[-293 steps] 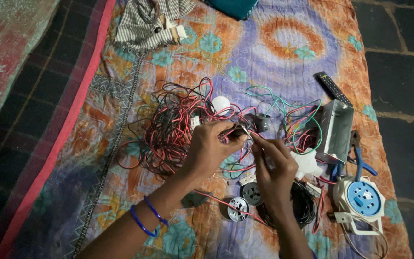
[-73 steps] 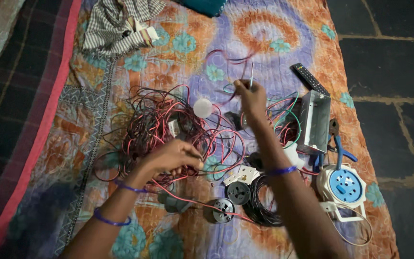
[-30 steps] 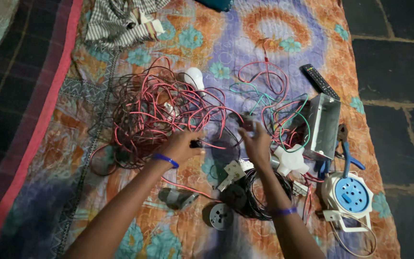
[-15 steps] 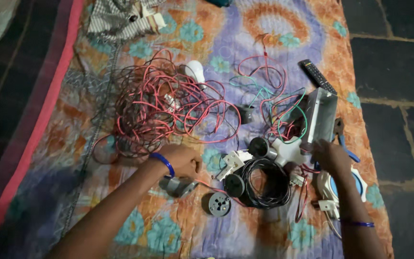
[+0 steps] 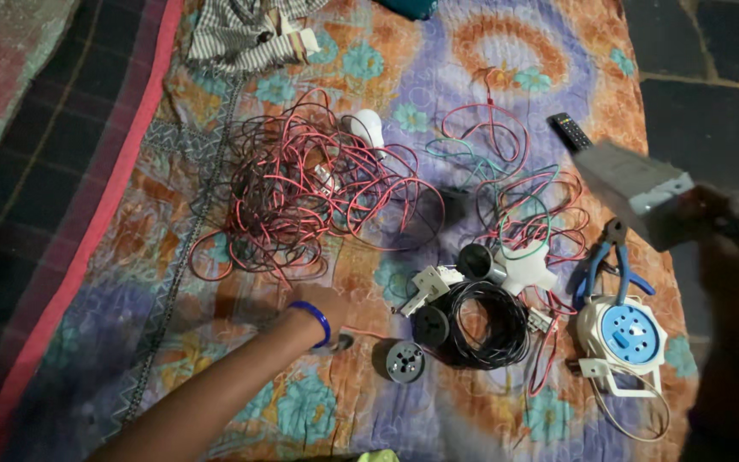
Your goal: The person is working on a tangled pile of electrical wires and components on a bed. They use pliers to strip and manipulate wires, handling various plugs and sockets. The task involves organizing and possibly repairing the electrical setup.
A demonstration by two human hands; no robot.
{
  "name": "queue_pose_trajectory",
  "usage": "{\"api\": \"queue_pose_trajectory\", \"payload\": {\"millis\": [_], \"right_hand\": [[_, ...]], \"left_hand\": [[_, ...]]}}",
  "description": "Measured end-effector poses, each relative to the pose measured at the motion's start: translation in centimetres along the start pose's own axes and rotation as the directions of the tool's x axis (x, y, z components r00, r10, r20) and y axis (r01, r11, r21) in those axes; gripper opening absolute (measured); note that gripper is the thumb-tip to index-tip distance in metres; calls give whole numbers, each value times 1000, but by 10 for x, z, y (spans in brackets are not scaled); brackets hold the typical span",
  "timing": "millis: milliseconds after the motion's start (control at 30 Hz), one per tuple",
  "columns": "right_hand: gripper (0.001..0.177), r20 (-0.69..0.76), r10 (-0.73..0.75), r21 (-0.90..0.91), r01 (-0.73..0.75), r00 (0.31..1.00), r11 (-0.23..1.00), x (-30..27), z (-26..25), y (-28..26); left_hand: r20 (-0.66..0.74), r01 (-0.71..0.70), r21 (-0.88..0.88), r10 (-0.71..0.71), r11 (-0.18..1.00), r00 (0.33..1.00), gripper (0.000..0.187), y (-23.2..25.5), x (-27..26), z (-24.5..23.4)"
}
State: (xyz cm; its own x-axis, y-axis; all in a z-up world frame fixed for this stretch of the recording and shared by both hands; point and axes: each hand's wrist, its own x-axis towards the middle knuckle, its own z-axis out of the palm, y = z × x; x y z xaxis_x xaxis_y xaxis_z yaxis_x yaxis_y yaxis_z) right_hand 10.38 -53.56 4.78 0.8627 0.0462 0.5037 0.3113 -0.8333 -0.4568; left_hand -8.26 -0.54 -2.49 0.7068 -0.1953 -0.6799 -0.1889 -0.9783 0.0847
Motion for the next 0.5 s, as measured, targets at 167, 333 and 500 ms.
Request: {"api": "queue_pose_trajectory", "payload": {"millis": [167,333,500], "right_hand": [[29,371,61,251,-163,926,954,13,-12,-89],[38,793,84,440,-663,603,606,3,58,-190],[15,975,-179,145,-986,129,80,-33,160,-199]], "left_hand": [[250,19,-37,-9,999,968,54,-20,21,29],[416,50,-220,47,974,908,66,-45,30,44],[463,190,-441,40,877,886,69,-69,4,51]]}}
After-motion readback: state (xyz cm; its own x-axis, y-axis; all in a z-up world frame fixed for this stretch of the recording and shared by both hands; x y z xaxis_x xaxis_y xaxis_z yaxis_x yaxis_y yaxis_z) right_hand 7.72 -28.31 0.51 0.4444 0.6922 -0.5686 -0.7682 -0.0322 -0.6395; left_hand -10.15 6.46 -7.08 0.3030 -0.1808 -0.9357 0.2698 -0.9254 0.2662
